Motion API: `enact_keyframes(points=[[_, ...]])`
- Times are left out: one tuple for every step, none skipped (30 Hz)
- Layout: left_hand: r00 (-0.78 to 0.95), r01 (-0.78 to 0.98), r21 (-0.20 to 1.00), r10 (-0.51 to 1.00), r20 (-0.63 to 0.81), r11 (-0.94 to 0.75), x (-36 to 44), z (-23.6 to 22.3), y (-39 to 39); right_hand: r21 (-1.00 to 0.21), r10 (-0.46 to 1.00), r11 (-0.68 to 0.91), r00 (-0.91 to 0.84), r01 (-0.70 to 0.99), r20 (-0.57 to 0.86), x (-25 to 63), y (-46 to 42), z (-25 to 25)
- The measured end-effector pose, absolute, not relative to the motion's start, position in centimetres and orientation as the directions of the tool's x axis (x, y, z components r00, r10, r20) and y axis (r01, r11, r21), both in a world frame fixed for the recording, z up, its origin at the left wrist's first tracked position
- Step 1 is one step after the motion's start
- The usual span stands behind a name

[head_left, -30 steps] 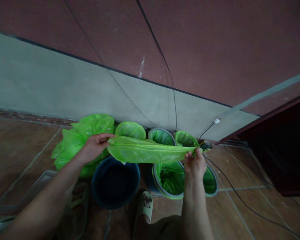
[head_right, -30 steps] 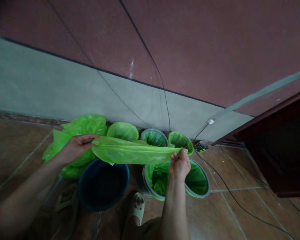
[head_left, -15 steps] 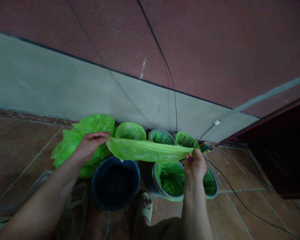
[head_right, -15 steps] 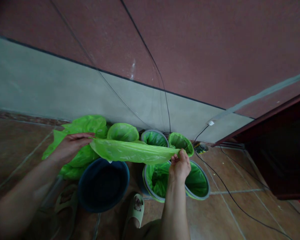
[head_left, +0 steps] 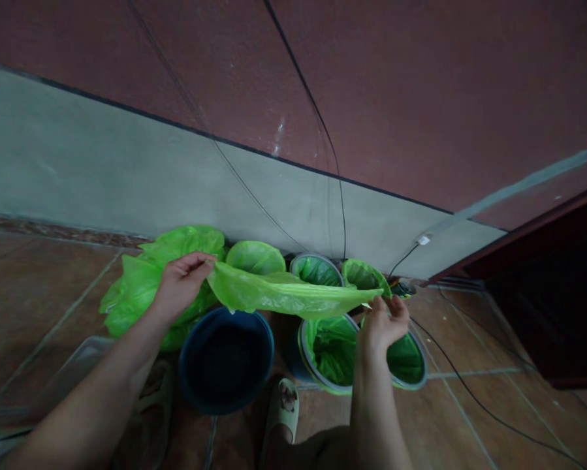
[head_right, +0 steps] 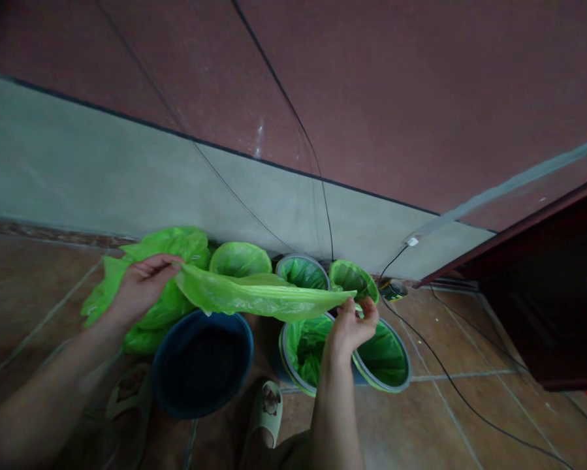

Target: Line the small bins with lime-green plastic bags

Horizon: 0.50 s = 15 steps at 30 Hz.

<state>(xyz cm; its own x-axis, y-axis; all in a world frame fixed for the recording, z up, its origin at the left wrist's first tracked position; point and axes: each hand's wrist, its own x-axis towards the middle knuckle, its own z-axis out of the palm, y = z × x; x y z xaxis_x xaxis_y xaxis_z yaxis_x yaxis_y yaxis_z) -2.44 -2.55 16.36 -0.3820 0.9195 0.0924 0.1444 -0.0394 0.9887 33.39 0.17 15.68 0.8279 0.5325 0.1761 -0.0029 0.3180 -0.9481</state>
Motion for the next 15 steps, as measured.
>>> enact_keyframes(points=[[-0.368, 0.204, 0.977, 0.920, 0.134, -0.060, -1.9, 16.3, -2.6, -0.933, 0.507, 0.337, 0.812, 0.124, 0.291, 32.1, -0.2, 15.9], [-0.342, 0.257, 0.962, 0.923, 0.177, -0.090, -1.3, 16.1, -2.6, -0.914, 0.533, 0.346, 0.757, 0.213, 0.378, 30.6, -0.6, 16.2], [-0.305, 0.300, 0.946, 0.928, 0.215, -0.120, -0.6, 16.0, -2.6, -0.911, 0.630, 0.344, 0.663, 0.228, 0.404, 28.9, -1.1, 16.4], [-0.264, 0.330, 0.932, 0.934, 0.240, -0.147, 0.2, 15.8, -2.7, -0.921, 0.753, 0.335, 0.530, 0.200, 0.389, 27.1, -1.5, 16.5], [-0.219, 0.352, 0.921, 0.942, 0.253, -0.165, 1.0, 15.6, -2.8, -0.936, 0.861, 0.308, 0.367, 0.172, 0.351, 25.4, -1.9, 16.5], [-0.174, 0.367, 0.913, 0.952, 0.253, -0.176, 1.9, 15.5, -3.0, -0.950, 0.934, 0.270, 0.195, 0.159, 0.298, 23.7, -2.3, 16.4], [-0.130, 0.380, 0.907, 0.960, 0.247, -0.182, 2.6, 15.4, -3.1, -0.960, 0.969, 0.231, 0.054, 0.160, 0.242, 22.3, -2.5, 16.2], [-0.088, 0.389, 0.902, 0.968, 0.236, -0.185, 3.4, 15.3, -3.3, -0.965, 0.979, 0.203, -0.028, 0.166, 0.201, 21.1, -2.7, 15.9], [-0.047, 0.397, 0.898, 0.973, 0.225, -0.189, 4.0, 15.2, -3.5, -0.965, 0.981, 0.187, -0.084, 0.185, 0.174, 20.2, -2.8, 15.5], [-0.009, 0.405, 0.894, 0.977, 0.215, -0.193, 4.5, 15.2, -3.6, -0.962, 0.981, 0.179, -0.110, 0.207, 0.159, 19.6, -2.8, 15.1], [0.023, 0.410, 0.890, 0.978, 0.208, -0.199, 4.8, 15.2, -3.7, -0.957, 0.981, 0.178, -0.114, 0.228, 0.155, 19.2, -2.8, 14.7], [0.047, 0.411, 0.888, 0.978, 0.205, -0.206, 5.1, 15.2, -3.8, -0.953, 0.981, 0.182, -0.110, 0.243, 0.159, 19.1, -2.7, 14.4], [0.065, 0.410, 0.886, 0.976, 0.208, -0.216, 5.2, 15.2, -3.8, -0.950, 0.981, 0.189, -0.100, 0.250, 0.169, 19.1, -2.6, 14.1], [0.078, 0.407, 0.884, 0.973, 0.216, -0.229, 5.3, 15.2, -3.8, -0.949, 0.980, 0.196, -0.091, 0.245, 0.179, 19.2, -2.5, 13.9], [0.089, 0.401, 0.883, 0.970, 0.227, -0.243, 5.3, 15.2, -3.8, -0.951, 0.979, 0.202, -0.083, 0.233, 0.187, 19.4, -2.4, 13.8]])
